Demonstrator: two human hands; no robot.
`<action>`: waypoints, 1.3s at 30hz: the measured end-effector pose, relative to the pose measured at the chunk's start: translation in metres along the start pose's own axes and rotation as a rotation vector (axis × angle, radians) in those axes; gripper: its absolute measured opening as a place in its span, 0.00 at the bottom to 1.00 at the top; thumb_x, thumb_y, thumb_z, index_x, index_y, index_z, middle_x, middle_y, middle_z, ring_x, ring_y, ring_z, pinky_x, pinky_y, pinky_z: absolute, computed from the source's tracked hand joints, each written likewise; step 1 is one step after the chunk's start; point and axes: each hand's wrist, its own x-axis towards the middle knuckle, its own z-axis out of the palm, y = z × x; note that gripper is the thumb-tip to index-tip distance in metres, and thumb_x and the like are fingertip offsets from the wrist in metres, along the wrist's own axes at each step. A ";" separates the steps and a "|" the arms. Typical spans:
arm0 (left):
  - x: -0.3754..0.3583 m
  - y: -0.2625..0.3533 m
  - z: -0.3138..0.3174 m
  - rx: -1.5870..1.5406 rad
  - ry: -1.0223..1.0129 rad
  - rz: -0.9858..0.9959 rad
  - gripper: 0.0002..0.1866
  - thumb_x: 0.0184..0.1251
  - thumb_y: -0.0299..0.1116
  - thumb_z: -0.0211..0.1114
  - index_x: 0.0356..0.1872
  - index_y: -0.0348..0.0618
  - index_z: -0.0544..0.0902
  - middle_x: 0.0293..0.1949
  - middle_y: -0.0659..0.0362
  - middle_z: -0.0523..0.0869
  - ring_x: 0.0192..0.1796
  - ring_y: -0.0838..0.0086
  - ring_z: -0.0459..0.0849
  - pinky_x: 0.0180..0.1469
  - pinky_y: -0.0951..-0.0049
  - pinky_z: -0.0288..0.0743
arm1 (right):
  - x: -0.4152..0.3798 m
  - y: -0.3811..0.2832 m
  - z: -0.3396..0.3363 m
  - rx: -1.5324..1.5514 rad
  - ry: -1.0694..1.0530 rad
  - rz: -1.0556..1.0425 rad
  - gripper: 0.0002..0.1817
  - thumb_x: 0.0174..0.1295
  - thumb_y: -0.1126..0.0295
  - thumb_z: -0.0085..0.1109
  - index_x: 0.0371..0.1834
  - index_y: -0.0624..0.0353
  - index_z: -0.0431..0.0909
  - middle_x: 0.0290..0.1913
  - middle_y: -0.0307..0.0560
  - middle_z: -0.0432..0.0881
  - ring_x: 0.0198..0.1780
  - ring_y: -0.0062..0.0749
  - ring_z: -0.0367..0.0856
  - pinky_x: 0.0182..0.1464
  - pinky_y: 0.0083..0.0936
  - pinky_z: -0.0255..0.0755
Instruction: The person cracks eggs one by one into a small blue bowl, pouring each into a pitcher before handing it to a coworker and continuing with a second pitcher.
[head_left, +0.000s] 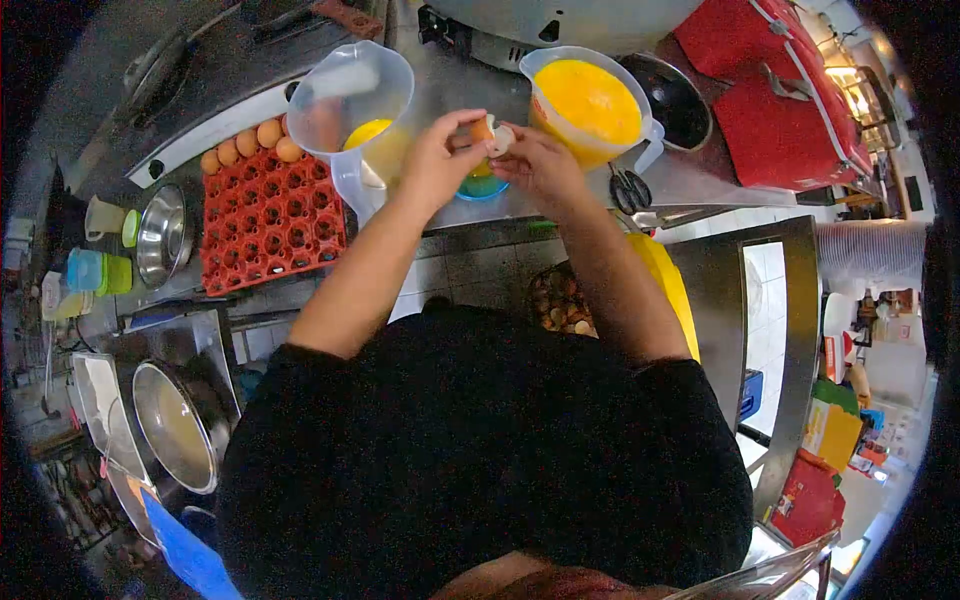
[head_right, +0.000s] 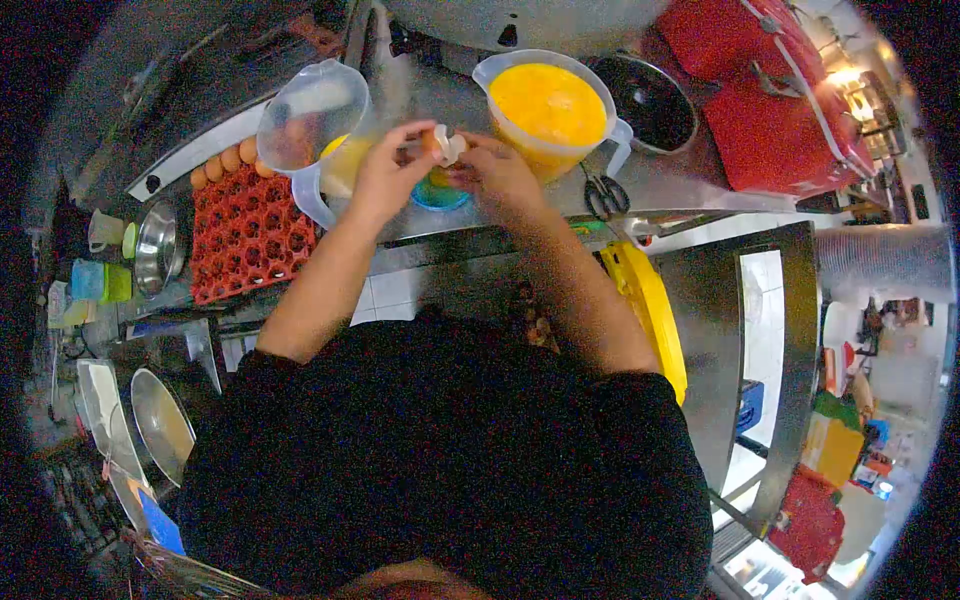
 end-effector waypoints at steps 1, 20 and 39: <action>-0.001 0.003 0.004 0.094 -0.015 0.037 0.19 0.52 0.34 0.66 0.47 0.46 0.77 0.41 0.55 0.81 0.44 0.69 0.80 0.45 0.73 0.71 | -0.003 -0.001 -0.001 0.070 -0.011 0.024 0.16 0.57 0.63 0.52 0.47 0.58 0.71 0.43 0.45 0.76 0.39 0.31 0.77 0.43 0.29 0.73; -0.049 0.076 -0.022 0.267 -0.762 0.412 0.32 0.48 0.43 0.68 0.55 0.42 0.70 0.57 0.51 0.71 0.59 0.62 0.69 0.60 0.65 0.62 | -0.210 0.069 -0.143 -0.409 0.590 0.264 0.25 0.58 0.59 0.50 0.57 0.59 0.65 0.54 0.46 0.71 0.53 0.39 0.71 0.53 0.31 0.66; -0.052 -0.044 -0.388 1.243 0.538 -0.534 0.36 0.46 0.56 0.62 0.54 0.42 0.71 0.52 0.49 0.75 0.55 0.59 0.73 0.56 0.65 0.65 | 0.024 0.050 -0.024 -1.088 0.311 0.155 0.17 0.58 0.59 0.50 0.34 0.65 0.73 0.19 0.51 0.76 0.19 0.38 0.76 0.24 0.32 0.70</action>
